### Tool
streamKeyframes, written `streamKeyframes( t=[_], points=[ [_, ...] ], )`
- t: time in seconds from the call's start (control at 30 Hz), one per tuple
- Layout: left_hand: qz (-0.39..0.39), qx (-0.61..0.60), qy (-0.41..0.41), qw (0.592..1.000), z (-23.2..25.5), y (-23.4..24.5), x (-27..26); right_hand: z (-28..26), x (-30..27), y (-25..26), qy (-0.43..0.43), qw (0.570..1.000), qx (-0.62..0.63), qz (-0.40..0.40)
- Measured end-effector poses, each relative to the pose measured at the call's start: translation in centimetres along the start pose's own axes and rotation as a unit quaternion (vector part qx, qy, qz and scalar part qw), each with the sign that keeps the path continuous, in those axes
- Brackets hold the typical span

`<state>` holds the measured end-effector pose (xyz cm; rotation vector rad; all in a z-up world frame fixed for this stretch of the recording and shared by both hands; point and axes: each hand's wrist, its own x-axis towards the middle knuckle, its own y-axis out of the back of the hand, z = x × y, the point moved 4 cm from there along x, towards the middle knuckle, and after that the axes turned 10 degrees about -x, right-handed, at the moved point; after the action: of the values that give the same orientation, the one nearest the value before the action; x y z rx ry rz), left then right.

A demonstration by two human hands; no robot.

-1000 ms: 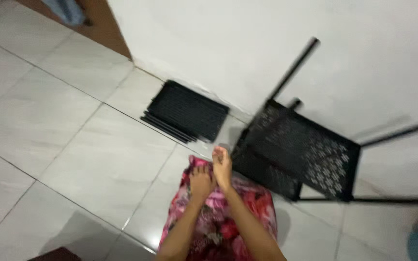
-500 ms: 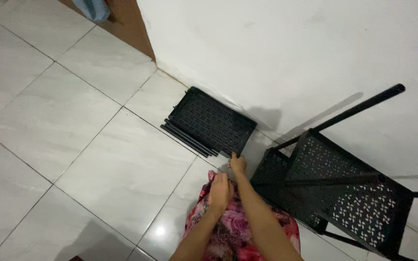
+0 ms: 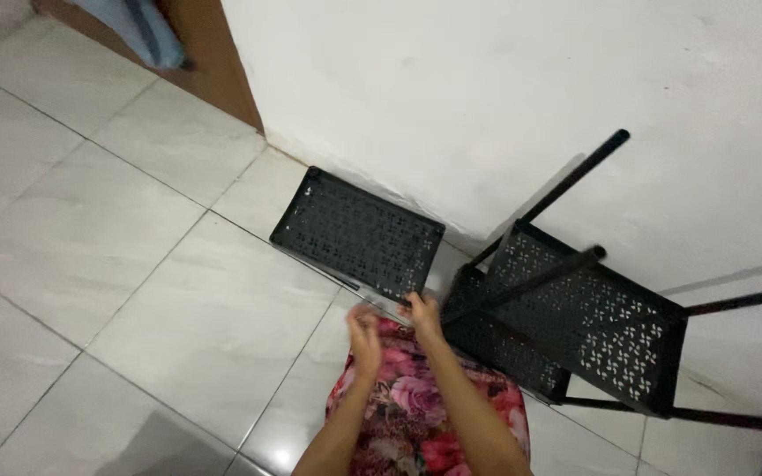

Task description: The person assembles a black plastic three-tier stand by inserting legs into perforated trays and stacking the trays. The person then places a small box on the top tray.

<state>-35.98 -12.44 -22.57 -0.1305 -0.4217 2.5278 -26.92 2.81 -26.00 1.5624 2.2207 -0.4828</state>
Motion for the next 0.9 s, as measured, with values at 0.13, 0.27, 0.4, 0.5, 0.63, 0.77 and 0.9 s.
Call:
streamKeyframes(
  t=[0.13,0.27,0.4,0.5,0.63,0.77,0.9],
  points=[
    [0.177,-0.207,-0.019,0.962,3.5,10.1,0.7,0.2,-5.4,2.0,0.045,0.998,-0.026,-0.039],
    [0.143,-0.184,-0.066,0.970,16.3,17.3,0.2,-1.5,-11.8,2.7,0.034,0.996,-0.058,-0.055],
    [0.134,-0.099,-0.047,0.985,26.6,14.3,-2.1,-9.5,-20.2,3.2,0.091,0.988,-0.107,-0.071],
    [0.091,-0.059,-0.109,0.988,32.0,10.0,-4.3,-17.1,-26.4,5.4,0.157,0.983,-0.082,-0.045],
    [0.058,-0.027,-0.197,0.978,37.6,4.5,-4.3,-25.4,-34.1,8.5,0.273,0.959,-0.077,0.012],
    [-0.006,-0.173,-0.205,0.963,42.2,1.8,-1.5,-29.9,-37.6,7.4,0.315,0.941,-0.083,0.091],
    [-0.076,-0.189,-0.227,0.952,47.3,-1.7,-1.4,-34.4,-40.0,8.8,0.370,0.920,-0.038,0.124]
  ],
)
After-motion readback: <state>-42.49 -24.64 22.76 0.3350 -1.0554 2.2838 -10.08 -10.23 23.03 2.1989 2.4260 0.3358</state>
